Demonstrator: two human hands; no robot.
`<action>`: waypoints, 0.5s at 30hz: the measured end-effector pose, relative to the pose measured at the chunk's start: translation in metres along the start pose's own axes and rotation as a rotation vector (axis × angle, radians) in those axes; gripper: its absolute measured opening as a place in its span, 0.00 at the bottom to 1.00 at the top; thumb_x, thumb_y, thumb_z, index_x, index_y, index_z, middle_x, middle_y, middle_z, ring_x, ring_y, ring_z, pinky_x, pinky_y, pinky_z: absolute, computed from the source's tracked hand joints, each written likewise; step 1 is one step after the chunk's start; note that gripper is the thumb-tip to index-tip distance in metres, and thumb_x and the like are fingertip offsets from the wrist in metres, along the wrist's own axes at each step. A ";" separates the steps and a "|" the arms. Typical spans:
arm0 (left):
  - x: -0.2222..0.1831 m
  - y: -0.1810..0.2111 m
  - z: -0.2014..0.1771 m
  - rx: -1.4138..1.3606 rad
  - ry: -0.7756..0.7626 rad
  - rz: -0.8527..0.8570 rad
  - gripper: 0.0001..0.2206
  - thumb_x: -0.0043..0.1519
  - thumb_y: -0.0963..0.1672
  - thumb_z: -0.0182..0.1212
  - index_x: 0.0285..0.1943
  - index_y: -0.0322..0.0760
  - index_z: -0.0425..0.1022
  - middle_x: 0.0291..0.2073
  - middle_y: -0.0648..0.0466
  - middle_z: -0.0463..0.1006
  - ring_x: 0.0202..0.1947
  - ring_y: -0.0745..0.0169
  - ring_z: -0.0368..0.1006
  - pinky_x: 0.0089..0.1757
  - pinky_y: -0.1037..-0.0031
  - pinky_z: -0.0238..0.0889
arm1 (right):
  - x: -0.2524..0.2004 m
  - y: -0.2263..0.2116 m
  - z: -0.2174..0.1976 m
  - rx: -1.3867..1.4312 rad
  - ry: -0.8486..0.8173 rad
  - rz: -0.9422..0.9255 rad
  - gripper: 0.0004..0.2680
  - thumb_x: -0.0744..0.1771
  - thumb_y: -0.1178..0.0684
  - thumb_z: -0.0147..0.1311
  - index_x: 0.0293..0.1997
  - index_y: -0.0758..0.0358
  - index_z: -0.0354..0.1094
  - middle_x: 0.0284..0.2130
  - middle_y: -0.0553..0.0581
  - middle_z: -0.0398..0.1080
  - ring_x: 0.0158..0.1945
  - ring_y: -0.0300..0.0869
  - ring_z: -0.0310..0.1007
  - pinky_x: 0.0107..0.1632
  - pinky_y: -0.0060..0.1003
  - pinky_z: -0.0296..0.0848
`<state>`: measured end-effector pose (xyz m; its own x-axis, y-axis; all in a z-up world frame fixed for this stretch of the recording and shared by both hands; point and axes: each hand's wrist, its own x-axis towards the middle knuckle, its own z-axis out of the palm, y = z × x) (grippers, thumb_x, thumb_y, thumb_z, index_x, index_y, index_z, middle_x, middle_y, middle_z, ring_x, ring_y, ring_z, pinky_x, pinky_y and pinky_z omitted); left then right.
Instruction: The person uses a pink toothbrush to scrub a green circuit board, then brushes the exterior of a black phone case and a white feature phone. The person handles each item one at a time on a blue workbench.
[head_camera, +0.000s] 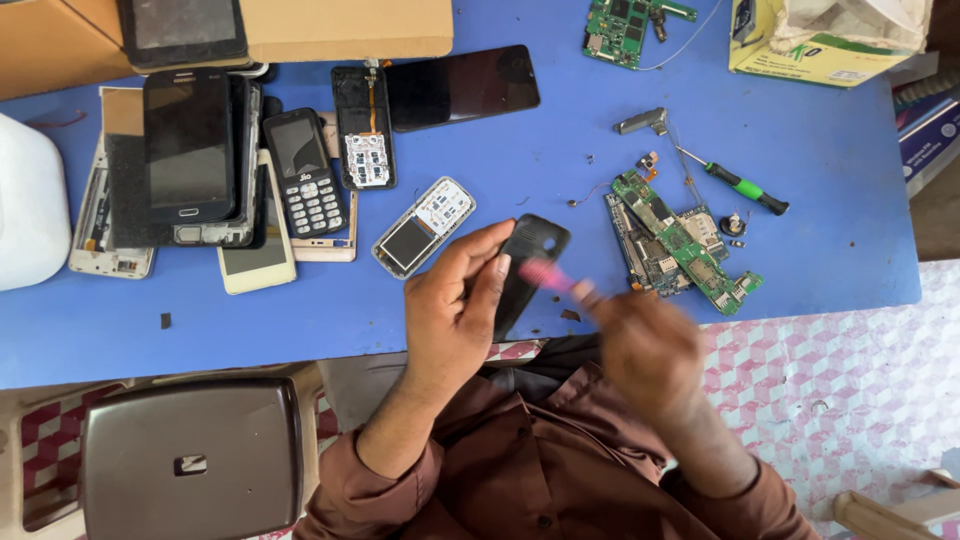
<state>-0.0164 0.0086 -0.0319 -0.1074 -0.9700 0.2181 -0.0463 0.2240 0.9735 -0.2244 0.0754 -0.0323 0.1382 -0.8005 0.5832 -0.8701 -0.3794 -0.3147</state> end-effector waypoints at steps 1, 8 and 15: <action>0.000 -0.002 0.000 -0.001 -0.007 0.005 0.12 0.69 0.36 0.59 0.60 0.31 0.75 0.50 0.49 0.84 0.50 0.67 0.82 0.50 0.80 0.74 | 0.003 0.008 -0.005 -0.054 0.044 0.054 0.10 0.68 0.68 0.55 0.49 0.59 0.74 0.32 0.56 0.71 0.29 0.40 0.69 0.31 0.34 0.66; 0.007 -0.013 0.007 -0.184 -0.017 -0.222 0.17 0.71 0.37 0.52 0.70 0.34 0.68 0.48 0.49 0.79 0.47 0.65 0.75 0.48 0.79 0.68 | 0.002 0.014 -0.009 0.076 0.107 0.195 0.09 0.69 0.68 0.55 0.48 0.57 0.74 0.37 0.57 0.75 0.30 0.37 0.72 0.32 0.31 0.67; 0.008 -0.017 0.007 -0.538 -0.415 -0.181 0.25 0.75 0.51 0.42 0.76 0.33 0.64 0.66 0.48 0.73 0.71 0.61 0.65 0.69 0.69 0.54 | 0.011 -0.020 0.010 0.280 0.021 0.213 0.14 0.67 0.67 0.57 0.58 0.59 0.73 0.33 0.55 0.74 0.29 0.38 0.72 0.32 0.33 0.71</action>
<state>-0.0232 -0.0027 -0.0467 -0.5194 -0.8475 0.1099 0.3876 -0.1190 0.9141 -0.2013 0.0696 -0.0272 -0.0447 -0.8666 0.4970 -0.7141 -0.3202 -0.6225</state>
